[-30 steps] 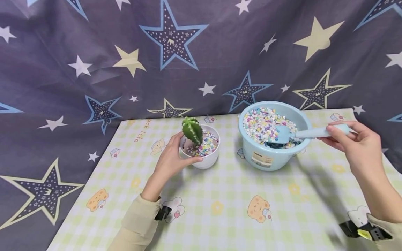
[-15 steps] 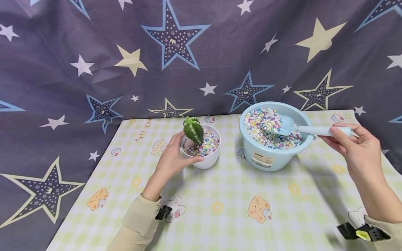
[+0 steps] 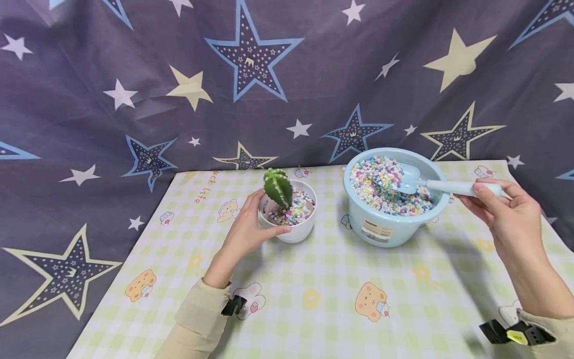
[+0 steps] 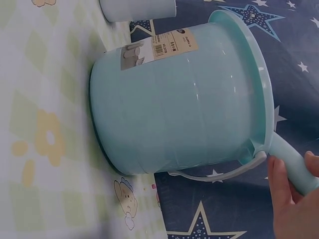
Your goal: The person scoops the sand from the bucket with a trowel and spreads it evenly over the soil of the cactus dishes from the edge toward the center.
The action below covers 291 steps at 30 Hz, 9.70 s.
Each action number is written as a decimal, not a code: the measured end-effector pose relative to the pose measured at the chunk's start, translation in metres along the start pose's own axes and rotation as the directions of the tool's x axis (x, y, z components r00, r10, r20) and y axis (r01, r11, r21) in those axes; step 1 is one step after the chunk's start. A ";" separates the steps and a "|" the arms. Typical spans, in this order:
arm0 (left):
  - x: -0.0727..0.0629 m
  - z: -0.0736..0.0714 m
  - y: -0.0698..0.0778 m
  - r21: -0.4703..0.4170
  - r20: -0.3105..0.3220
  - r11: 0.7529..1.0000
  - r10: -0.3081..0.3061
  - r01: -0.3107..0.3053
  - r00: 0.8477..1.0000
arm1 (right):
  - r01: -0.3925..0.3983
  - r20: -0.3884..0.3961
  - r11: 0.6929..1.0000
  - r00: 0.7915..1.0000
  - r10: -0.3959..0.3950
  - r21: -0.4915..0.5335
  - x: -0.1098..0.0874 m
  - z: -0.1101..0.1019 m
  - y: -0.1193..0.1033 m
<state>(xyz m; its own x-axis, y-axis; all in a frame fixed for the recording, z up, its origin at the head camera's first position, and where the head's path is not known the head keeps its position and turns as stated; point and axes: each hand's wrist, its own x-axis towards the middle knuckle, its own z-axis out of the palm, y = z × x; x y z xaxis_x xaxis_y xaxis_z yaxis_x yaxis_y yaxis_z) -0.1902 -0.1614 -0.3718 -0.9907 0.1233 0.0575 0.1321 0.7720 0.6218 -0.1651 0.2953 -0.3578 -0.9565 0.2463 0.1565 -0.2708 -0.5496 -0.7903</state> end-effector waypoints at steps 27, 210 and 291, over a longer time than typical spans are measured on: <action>0.010 -0.004 -0.009 -0.033 0.079 0.999 0.017 -0.015 0.997 | -0.047 0.036 0.994 0.998 0.044 0.096 0.003 -0.001 0.000; 0.000 -0.004 0.019 0.286 0.020 0.957 -0.049 0.042 0.999 | -0.228 0.258 0.811 0.872 0.416 -0.538 0.028 0.139 0.033; -0.002 -0.007 0.008 0.204 0.048 0.979 -0.016 0.006 0.999 | -0.071 0.296 0.690 0.868 0.398 -0.721 0.024 0.159 0.039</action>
<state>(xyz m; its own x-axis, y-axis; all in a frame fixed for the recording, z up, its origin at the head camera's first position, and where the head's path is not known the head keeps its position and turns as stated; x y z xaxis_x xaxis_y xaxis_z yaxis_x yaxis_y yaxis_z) -0.1877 -0.1601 -0.3614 -0.9901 0.1403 0.0099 0.1297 0.8838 0.4495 -0.2160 0.1532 -0.2911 -0.9704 -0.2414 -0.0037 -0.0407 0.1789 -0.9830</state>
